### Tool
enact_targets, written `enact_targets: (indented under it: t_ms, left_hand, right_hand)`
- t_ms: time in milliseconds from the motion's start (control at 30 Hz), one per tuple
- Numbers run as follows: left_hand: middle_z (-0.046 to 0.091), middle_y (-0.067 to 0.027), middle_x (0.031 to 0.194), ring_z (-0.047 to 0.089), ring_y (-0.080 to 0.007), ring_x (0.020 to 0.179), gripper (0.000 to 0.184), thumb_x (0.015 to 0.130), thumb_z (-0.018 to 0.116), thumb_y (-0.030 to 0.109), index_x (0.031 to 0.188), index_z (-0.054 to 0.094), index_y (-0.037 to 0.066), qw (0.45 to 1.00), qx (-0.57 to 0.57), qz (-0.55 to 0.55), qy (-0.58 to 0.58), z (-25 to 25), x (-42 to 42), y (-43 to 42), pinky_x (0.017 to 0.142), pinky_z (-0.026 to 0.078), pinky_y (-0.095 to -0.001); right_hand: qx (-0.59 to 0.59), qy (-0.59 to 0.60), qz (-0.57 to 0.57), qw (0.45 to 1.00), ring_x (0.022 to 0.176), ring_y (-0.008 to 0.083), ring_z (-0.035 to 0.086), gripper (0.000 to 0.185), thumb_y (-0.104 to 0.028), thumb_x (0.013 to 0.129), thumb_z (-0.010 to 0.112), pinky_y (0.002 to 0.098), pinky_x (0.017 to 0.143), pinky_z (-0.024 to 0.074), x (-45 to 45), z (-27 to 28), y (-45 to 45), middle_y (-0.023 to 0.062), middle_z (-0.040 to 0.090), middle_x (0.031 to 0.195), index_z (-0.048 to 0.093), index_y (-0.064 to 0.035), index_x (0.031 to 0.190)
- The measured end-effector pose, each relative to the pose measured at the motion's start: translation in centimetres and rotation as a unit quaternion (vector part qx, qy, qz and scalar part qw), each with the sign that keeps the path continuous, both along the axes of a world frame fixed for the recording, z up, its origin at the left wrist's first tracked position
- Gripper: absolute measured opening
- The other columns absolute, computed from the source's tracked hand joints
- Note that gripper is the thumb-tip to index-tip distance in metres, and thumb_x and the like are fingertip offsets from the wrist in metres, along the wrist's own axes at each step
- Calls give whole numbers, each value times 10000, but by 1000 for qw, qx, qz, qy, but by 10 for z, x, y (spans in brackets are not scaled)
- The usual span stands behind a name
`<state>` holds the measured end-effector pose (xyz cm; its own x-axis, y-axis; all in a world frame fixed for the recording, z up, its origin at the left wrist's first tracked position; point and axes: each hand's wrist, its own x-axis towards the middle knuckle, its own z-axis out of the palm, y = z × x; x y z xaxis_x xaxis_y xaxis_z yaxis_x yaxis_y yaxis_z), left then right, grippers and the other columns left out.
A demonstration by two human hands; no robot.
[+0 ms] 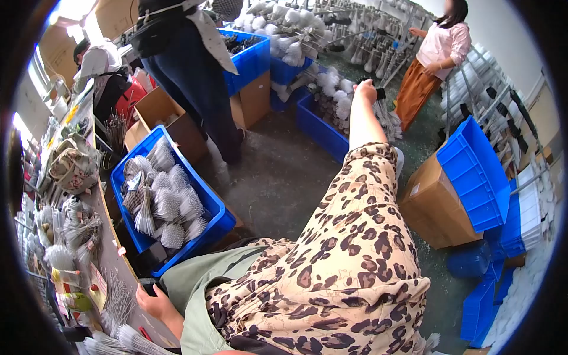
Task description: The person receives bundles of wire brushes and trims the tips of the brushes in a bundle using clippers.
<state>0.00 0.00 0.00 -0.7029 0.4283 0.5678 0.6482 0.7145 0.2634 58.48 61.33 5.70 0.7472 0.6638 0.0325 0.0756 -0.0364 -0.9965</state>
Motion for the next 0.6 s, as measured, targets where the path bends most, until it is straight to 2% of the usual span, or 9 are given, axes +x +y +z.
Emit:
enact_targets:
  t_ms: [33, 67, 100, 267, 300, 400, 500, 533, 600]
  left_hand:
    - [525, -186, 1114, 484, -348, 1049, 450, 708, 659, 87, 1128, 517, 7, 1000, 0, 0, 6, 0, -2, -4, 912, 378, -420]
    - [531, -189, 1101, 487, -347, 1044, 442, 710, 656, 81, 1123, 519, 6, 1000, 3, 2, 12, 0, -4, -9, 910, 379, -420]
    - [531, -190, 1099, 486, -349, 1044, 442, 708, 655, 77, 1121, 518, 4, 1000, -26, 5, -9, -7, 16, -19, 911, 378, -422]
    - [531, -197, 1094, 481, -362, 1048, 434, 701, 646, 64, 1109, 516, -11, 999, -36, 18, 7, -9, 19, -19, 917, 372, -425]
    - [532, -198, 1091, 481, -363, 1049, 434, 702, 643, 62, 1109, 514, -12, 999, -43, 17, 6, -10, 19, -20, 918, 371, -425]
    - [536, -200, 1082, 482, -365, 1048, 411, 704, 635, 58, 1091, 518, -19, 998, -58, 14, 15, -9, 19, -21, 917, 373, -423]
    - [529, -198, 1089, 483, -357, 1050, 387, 707, 633, 51, 1069, 519, -26, 997, -75, 12, 29, -13, 5, -30, 917, 378, -416]
    - [519, -195, 1104, 478, -351, 1060, 406, 706, 638, 43, 1084, 504, -24, 996, -90, 16, 24, -7, 10, -30, 924, 376, -410]
    - [505, -194, 1127, 469, -346, 1076, 424, 707, 640, 34, 1099, 490, -22, 994, -109, 19, 17, -2, 12, -29, 935, 371, -406]
  right_hand:
    - [31, 30, 3, 999, 573, 193, 626, 548, -445, 921, 284, 293, 598, 510, -3, 10, -9, 108, 656, 676, 580, 16, 945]
    - [107, 128, 4, 986, 488, 172, 578, 517, -460, 914, 316, 302, 471, 465, -12, 21, -18, 113, 648, 696, 566, -13, 985]
    - [52, 132, 30, 990, 489, 150, 558, 498, -479, 910, 299, 286, 489, 420, 6, 17, -26, 104, 660, 754, 547, -74, 1058]
    - [84, 205, 93, 971, 795, 193, 589, 515, -492, 902, 293, 357, 646, 412, -10, 51, -23, 88, 655, 946, 461, -113, 1207]
    - [91, 231, 98, 964, 1024, 238, 531, 535, -500, 893, 311, 402, 759, 382, -13, 57, -17, 99, 604, 1104, 444, -113, 1237]
    - [102, 237, 124, 958, 1291, 261, 299, 570, -503, 894, 307, 457, 975, 234, -11, 75, 10, 93, 409, 1357, 387, -119, 1308]
    - [154, 245, 200, 936, 1334, 262, 214, 638, -541, 886, 293, 466, 1024, 157, -20, 88, 5, 99, 316, 1415, 239, -153, 1391]
    - [152, 254, 259, 919, 1353, 268, 153, 672, -563, 885, 266, 474, 1055, 83, -19, 95, 0, 109, 276, 1431, 149, -166, 1414]
    - [134, 238, 199, 941, 1349, 268, 172, 674, -569, 891, 233, 476, 1038, 130, -22, 102, 6, 134, 382, 1360, 151, -151, 1413]
